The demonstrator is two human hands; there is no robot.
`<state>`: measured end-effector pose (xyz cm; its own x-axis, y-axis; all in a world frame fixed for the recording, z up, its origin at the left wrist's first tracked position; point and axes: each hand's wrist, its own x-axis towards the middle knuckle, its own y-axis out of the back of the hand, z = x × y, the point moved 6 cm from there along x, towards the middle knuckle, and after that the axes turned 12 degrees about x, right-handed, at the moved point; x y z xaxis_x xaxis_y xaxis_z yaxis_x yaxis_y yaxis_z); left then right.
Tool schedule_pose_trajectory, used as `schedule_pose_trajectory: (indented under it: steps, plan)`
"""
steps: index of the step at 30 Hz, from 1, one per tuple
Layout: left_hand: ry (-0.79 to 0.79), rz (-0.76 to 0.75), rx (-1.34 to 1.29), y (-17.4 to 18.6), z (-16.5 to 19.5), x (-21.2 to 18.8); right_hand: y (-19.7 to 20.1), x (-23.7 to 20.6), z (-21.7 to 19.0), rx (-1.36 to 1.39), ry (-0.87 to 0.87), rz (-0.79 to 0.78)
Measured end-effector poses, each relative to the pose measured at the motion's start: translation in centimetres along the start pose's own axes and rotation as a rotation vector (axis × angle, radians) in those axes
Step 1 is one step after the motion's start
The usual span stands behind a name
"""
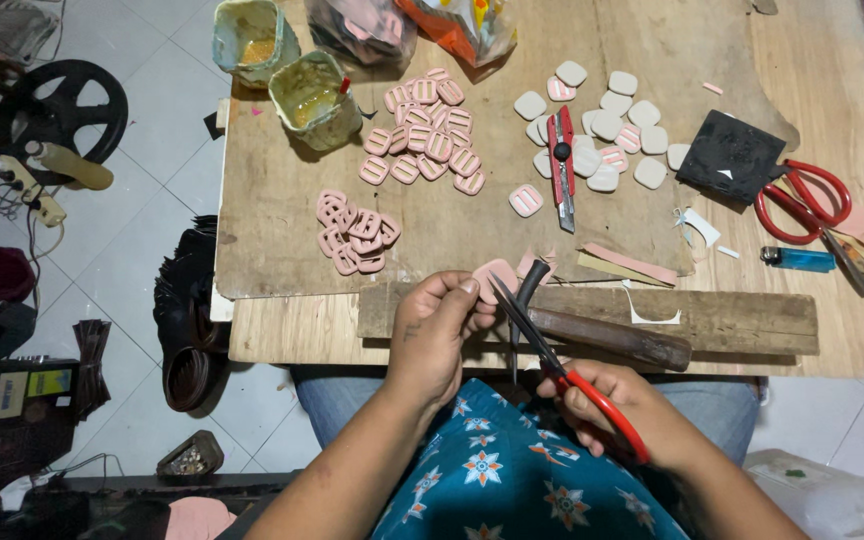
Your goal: The person cuts slots into small pink foam pieces with a curved blade, trims the edges of the pieces with scissors, and places the finished pieces onto a growing pile of completed components on the workbench.
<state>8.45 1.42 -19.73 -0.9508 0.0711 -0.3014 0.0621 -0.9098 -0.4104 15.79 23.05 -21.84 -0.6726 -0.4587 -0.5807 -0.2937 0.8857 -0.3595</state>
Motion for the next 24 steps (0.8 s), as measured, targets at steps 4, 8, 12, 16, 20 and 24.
schedule_pose_trajectory:
  steps: [4,8,12,16,20,24]
  plan:
    - [-0.027,0.016,0.007,-0.04,0.06,-0.18,0.01,-0.15,-0.08,-0.02,-0.023,0.051]
    - [-0.032,0.045,0.041,0.09,0.13,-0.05,0.22,-0.18,0.1,-0.077,-0.077,0.127]
    - [-0.059,0.054,0.052,0.04,0.27,-0.03,0.14,-0.13,0.23,-0.038,-0.087,0.143]
    - [-0.066,0.063,0.084,0.21,0.31,-0.12,0.25,-0.12,0.42,-0.054,-0.087,0.157]
    - [-0.065,0.057,0.098,0.13,0.31,-0.14,0.54,-0.13,0.6,-0.079,-0.066,0.185]
    - [-0.093,0.058,0.218,0.18,0.8,-0.26,0.59,-0.21,0.87,-0.093,-0.042,0.193]
